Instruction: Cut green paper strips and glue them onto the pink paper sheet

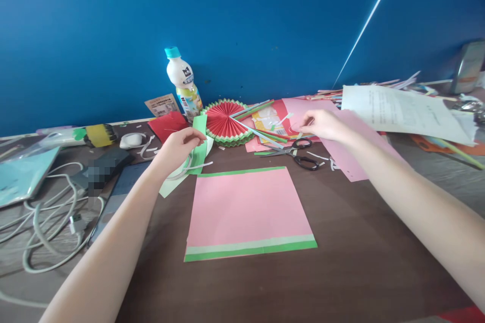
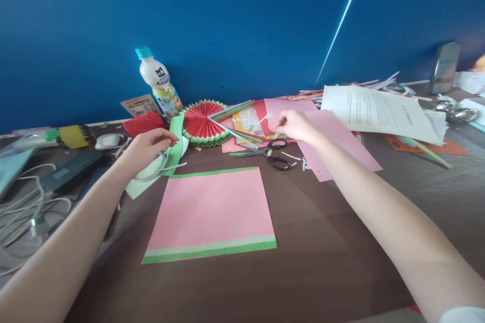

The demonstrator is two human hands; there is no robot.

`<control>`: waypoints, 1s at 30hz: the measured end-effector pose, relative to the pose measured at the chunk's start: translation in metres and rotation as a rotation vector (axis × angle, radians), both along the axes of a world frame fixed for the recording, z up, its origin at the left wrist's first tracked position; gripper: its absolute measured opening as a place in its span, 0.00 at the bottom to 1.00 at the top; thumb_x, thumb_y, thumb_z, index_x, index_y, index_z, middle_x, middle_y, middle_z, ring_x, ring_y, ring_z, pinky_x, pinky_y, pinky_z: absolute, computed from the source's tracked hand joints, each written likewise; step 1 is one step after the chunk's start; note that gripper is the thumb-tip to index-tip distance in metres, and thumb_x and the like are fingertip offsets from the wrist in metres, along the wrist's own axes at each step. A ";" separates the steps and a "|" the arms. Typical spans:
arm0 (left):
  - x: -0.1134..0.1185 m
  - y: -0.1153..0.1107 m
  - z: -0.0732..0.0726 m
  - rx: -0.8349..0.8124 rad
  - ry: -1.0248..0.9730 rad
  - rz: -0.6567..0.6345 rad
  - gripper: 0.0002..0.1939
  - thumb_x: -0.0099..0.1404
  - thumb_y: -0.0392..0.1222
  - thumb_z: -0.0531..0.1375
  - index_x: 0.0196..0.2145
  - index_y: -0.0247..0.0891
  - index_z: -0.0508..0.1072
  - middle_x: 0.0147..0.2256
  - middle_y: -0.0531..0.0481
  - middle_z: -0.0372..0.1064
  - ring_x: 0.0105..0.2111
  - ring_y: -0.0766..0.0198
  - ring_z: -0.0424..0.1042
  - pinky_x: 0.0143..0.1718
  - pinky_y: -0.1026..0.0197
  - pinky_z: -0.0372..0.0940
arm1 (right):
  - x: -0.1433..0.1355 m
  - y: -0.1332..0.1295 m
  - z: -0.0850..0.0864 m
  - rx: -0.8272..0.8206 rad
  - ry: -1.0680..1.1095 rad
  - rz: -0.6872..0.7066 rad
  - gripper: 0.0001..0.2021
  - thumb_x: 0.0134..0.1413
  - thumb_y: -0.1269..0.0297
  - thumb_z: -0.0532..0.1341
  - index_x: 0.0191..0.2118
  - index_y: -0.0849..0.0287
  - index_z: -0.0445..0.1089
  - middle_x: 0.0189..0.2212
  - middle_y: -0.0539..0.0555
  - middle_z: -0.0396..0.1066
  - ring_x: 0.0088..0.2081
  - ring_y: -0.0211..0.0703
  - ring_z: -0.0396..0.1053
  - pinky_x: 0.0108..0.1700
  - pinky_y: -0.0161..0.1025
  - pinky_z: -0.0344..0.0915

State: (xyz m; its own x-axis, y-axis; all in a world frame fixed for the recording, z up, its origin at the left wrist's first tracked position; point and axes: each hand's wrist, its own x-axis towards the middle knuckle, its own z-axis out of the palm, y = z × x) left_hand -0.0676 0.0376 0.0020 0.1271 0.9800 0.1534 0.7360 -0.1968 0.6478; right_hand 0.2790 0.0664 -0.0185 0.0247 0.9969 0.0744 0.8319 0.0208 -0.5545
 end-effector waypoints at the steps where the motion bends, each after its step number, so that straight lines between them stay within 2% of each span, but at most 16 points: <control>1: 0.000 0.000 0.000 0.001 0.000 0.001 0.08 0.55 0.39 0.53 0.31 0.38 0.71 0.32 0.50 0.73 0.35 0.62 0.70 0.39 0.62 0.63 | 0.000 0.001 0.000 0.013 0.039 -0.003 0.10 0.40 0.62 0.64 0.22 0.57 0.62 0.29 0.53 0.72 0.31 0.42 0.69 0.34 0.41 0.65; 3: -0.001 0.000 0.001 0.003 0.000 0.008 0.08 0.55 0.39 0.53 0.30 0.39 0.71 0.32 0.51 0.72 0.35 0.62 0.70 0.39 0.63 0.63 | -0.002 0.001 0.002 0.075 0.145 -0.019 0.08 0.41 0.65 0.63 0.25 0.57 0.62 0.26 0.52 0.70 0.28 0.41 0.70 0.32 0.41 0.66; 5: -0.002 0.000 0.003 0.002 -0.010 0.020 0.08 0.55 0.38 0.53 0.31 0.39 0.71 0.32 0.51 0.72 0.35 0.62 0.70 0.40 0.62 0.63 | -0.004 0.000 0.006 0.208 0.247 -0.046 0.06 0.44 0.67 0.61 0.29 0.58 0.63 0.25 0.51 0.69 0.26 0.40 0.70 0.31 0.41 0.66; 8: -0.003 -0.001 0.004 0.002 -0.054 0.049 0.08 0.55 0.40 0.53 0.31 0.38 0.70 0.31 0.50 0.71 0.34 0.62 0.70 0.38 0.62 0.64 | -0.012 -0.007 0.017 0.430 0.326 -0.070 0.08 0.48 0.65 0.60 0.37 0.58 0.64 0.29 0.52 0.68 0.29 0.40 0.71 0.33 0.40 0.67; 10: -0.001 -0.002 0.004 0.005 -0.087 0.059 0.08 0.56 0.41 0.53 0.32 0.38 0.70 0.30 0.49 0.71 0.33 0.62 0.70 0.37 0.62 0.64 | -0.021 -0.015 0.026 0.474 0.365 -0.044 0.11 0.49 0.64 0.59 0.40 0.58 0.64 0.34 0.53 0.68 0.32 0.41 0.71 0.35 0.40 0.68; 12: 0.002 -0.003 0.004 0.004 -0.104 0.041 0.09 0.56 0.41 0.53 0.32 0.37 0.70 0.30 0.49 0.70 0.33 0.63 0.70 0.37 0.62 0.63 | -0.031 -0.024 0.032 0.436 0.392 0.007 0.13 0.49 0.62 0.60 0.42 0.58 0.64 0.36 0.55 0.68 0.34 0.42 0.72 0.35 0.41 0.68; 15: 0.012 -0.007 0.003 -0.005 -0.102 -0.025 0.10 0.58 0.43 0.52 0.32 0.37 0.71 0.30 0.50 0.71 0.33 0.63 0.70 0.37 0.62 0.62 | -0.050 -0.037 0.035 0.239 0.492 0.109 0.13 0.48 0.60 0.62 0.40 0.57 0.64 0.33 0.54 0.70 0.34 0.44 0.71 0.35 0.42 0.68; 18: 0.025 -0.014 0.002 -0.055 -0.089 -0.141 0.12 0.60 0.46 0.52 0.33 0.37 0.71 0.32 0.51 0.72 0.35 0.63 0.70 0.38 0.63 0.62 | -0.068 -0.046 0.026 0.051 0.618 0.254 0.12 0.44 0.61 0.64 0.35 0.57 0.64 0.28 0.52 0.69 0.31 0.43 0.71 0.33 0.41 0.69; 21: 0.038 -0.021 -0.002 -0.118 -0.024 -0.282 0.15 0.61 0.49 0.51 0.34 0.38 0.72 0.36 0.50 0.72 0.36 0.62 0.69 0.38 0.62 0.62 | -0.081 -0.050 0.010 -0.037 0.787 0.385 0.12 0.42 0.62 0.65 0.33 0.59 0.64 0.27 0.50 0.68 0.29 0.40 0.71 0.32 0.39 0.69; 26: 0.044 -0.025 -0.016 -0.145 0.092 -0.362 0.10 0.60 0.45 0.52 0.34 0.40 0.71 0.32 0.53 0.72 0.32 0.64 0.69 0.34 0.64 0.61 | -0.092 -0.052 -0.009 -0.160 0.843 0.413 0.11 0.45 0.62 0.64 0.33 0.60 0.64 0.31 0.52 0.67 0.29 0.38 0.72 0.32 0.37 0.70; 30: 0.041 -0.022 -0.023 -0.114 0.146 -0.345 0.08 0.57 0.40 0.53 0.30 0.40 0.72 0.33 0.53 0.72 0.32 0.65 0.69 0.35 0.64 0.61 | -0.094 -0.052 -0.018 -0.161 0.845 0.404 0.10 0.44 0.64 0.64 0.34 0.60 0.65 0.34 0.52 0.66 0.29 0.38 0.73 0.32 0.37 0.71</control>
